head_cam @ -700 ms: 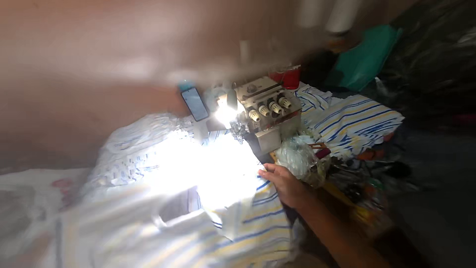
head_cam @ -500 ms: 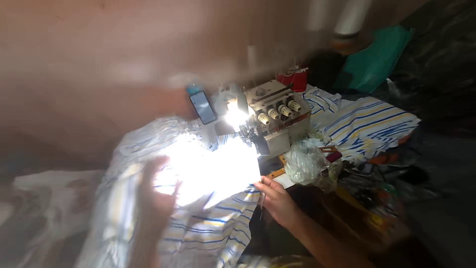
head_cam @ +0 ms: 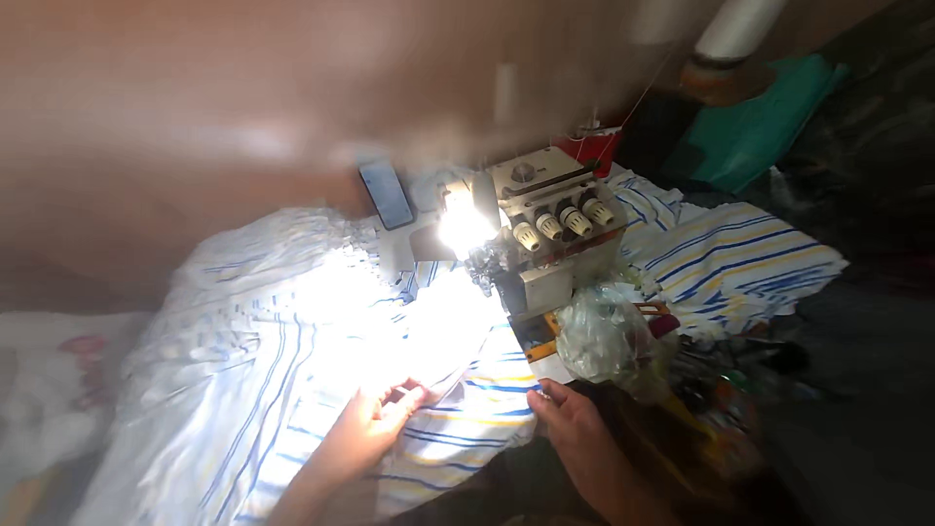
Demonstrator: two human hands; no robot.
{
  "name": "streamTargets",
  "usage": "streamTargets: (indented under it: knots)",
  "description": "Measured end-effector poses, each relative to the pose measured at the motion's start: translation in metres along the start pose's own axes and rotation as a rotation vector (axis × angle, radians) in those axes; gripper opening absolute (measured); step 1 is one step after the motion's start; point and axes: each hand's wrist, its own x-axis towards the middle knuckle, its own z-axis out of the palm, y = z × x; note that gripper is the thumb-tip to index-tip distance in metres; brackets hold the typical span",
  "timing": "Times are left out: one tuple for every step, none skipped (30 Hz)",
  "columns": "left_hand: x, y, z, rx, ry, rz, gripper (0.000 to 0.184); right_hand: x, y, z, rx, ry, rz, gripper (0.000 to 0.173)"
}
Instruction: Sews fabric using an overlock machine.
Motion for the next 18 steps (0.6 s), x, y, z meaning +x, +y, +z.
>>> streamTargets:
  knots:
    - [-0.001, 0.017, 0.002, -0.014, 0.056, -0.046, 0.018, -0.001, 0.0, -0.002, 0.002, 0.004, -0.011, 0.013]
    - [-0.003, 0.035, 0.006, -0.038, 0.125, -0.077, 0.018, -0.002, 0.0, -0.004, -0.002, 0.003, -0.026, 0.013]
    - [-0.003, 0.044, 0.009, -0.022, 0.171, -0.038, 0.018, -0.003, 0.0, -0.006, -0.007, 0.001, -0.043, 0.013]
    - [-0.003, 0.046, 0.011, 0.014, 0.168, 0.056, 0.018, -0.003, 0.001, -0.008, -0.012, -0.007, -0.059, 0.013]
    - [-0.004, 0.043, 0.014, 0.101, 0.138, 0.184, 0.019, -0.003, 0.003, -0.01, -0.016, -0.012, -0.068, 0.014]
    - [-0.005, 0.044, 0.018, 0.208, 0.112, 0.3, 0.023, -0.004, 0.004, -0.012, -0.029, -0.015, -0.071, 0.015]
    - [-0.007, 0.047, 0.026, 0.339, 0.092, 0.399, 0.025, -0.005, 0.005, -0.012, -0.045, -0.009, -0.072, 0.015]
    - [-0.009, 0.051, 0.036, 0.495, 0.078, 0.484, 0.023, -0.005, 0.005, -0.012, -0.061, -0.001, -0.074, 0.015]
    - [-0.011, 0.052, 0.049, 0.657, 0.082, 0.565, 0.02, -0.006, 0.006, -0.012, -0.077, 0.01, -0.081, 0.015]
    - [-0.013, 0.051, 0.062, 0.795, 0.081, 0.631, 0.017, -0.006, 0.005, -0.011, -0.092, 0.027, -0.089, 0.014]
    - [-0.016, 0.048, 0.074, 0.907, 0.069, 0.674, 0.017, -0.006, 0.006, -0.01, -0.104, 0.041, -0.099, 0.013]
    - [-0.018, 0.043, 0.084, 1.007, 0.05, 0.688, 0.02, -0.006, 0.007, -0.009, -0.108, 0.05, -0.111, 0.012]
    - [-0.02, 0.038, 0.093, 1.095, 0.038, 0.686, 0.022, -0.005, 0.009, -0.008, -0.109, 0.057, -0.128, 0.011]
    - [-0.02, 0.032, 0.099, 1.159, 0.037, 0.676, 0.023, -0.003, 0.011, -0.007, -0.109, 0.059, -0.147, 0.01]
    - [-0.019, 0.028, 0.104, 1.199, 0.048, 0.661, 0.024, -0.001, 0.013, -0.006, -0.108, 0.058, -0.169, 0.008]
    - [-0.016, 0.025, 0.106, 1.22, 0.071, 0.649, 0.024, 0.002, 0.015, -0.005, -0.114, 0.06, -0.194, 0.007]
    - [-0.013, 0.024, 0.107, 1.228, 0.11, 0.646, 0.024, 0.005, 0.016, -0.004, -0.124, 0.06, -0.223, 0.006]
    - [-0.009, 0.024, 0.107, 1.225, 0.154, 0.645, 0.024, 0.01, 0.016, -0.003, -0.134, 0.059, -0.251, 0.006]
